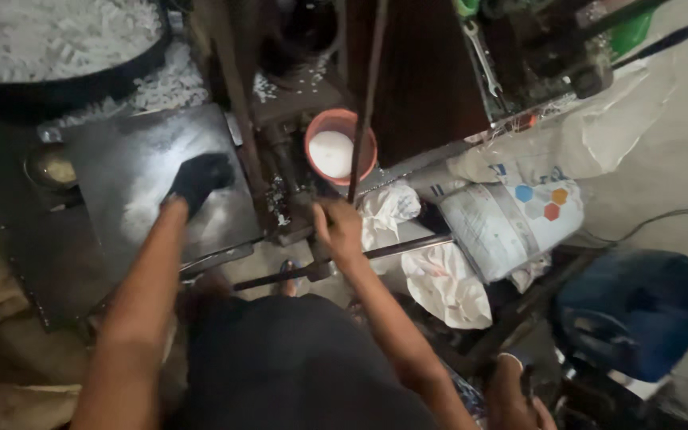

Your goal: The person operates a manual lever on a machine that produces small white pellets. They repeatedly pull the lever down and release it, then use a gloved hand to clear or adjust the output area. The pellets accumulate on a metal tray and in a nearby red bowl.

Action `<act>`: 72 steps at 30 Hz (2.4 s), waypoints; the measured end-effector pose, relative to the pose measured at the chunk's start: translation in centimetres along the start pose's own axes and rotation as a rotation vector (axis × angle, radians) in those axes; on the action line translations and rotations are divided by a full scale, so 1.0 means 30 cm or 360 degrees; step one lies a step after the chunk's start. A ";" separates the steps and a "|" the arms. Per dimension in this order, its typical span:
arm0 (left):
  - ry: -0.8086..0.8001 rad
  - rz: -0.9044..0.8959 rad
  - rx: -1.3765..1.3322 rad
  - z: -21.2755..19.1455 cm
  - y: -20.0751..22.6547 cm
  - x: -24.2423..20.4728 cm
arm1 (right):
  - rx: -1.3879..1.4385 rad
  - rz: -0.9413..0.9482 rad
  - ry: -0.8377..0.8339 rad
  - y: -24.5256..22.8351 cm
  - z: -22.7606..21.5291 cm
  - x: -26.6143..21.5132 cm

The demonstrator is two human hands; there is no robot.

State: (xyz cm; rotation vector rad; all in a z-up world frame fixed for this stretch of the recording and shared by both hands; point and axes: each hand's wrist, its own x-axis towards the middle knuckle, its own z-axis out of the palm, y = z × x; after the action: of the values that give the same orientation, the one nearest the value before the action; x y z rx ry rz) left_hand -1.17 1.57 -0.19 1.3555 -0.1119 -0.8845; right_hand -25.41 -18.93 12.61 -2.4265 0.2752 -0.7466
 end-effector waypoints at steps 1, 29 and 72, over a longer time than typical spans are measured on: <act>0.0036 0.0009 -0.0333 -0.019 -0.023 -0.050 | -0.0038 -0.0155 0.0002 0.010 -0.066 -0.043; -0.0834 -0.0760 0.2159 0.105 -0.694 -0.471 | 0.1786 0.1930 0.1119 0.760 -0.148 -0.484; 0.1130 0.0466 0.0274 0.623 0.016 -0.274 | 0.0489 -0.0116 0.1233 1.032 -1.093 0.719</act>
State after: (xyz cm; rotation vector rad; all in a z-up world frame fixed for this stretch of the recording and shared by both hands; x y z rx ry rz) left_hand -16.79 -8.32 8.47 1.6907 0.1640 -0.1203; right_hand -27.11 -66.96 26.35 -1.7757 0.3348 -1.6135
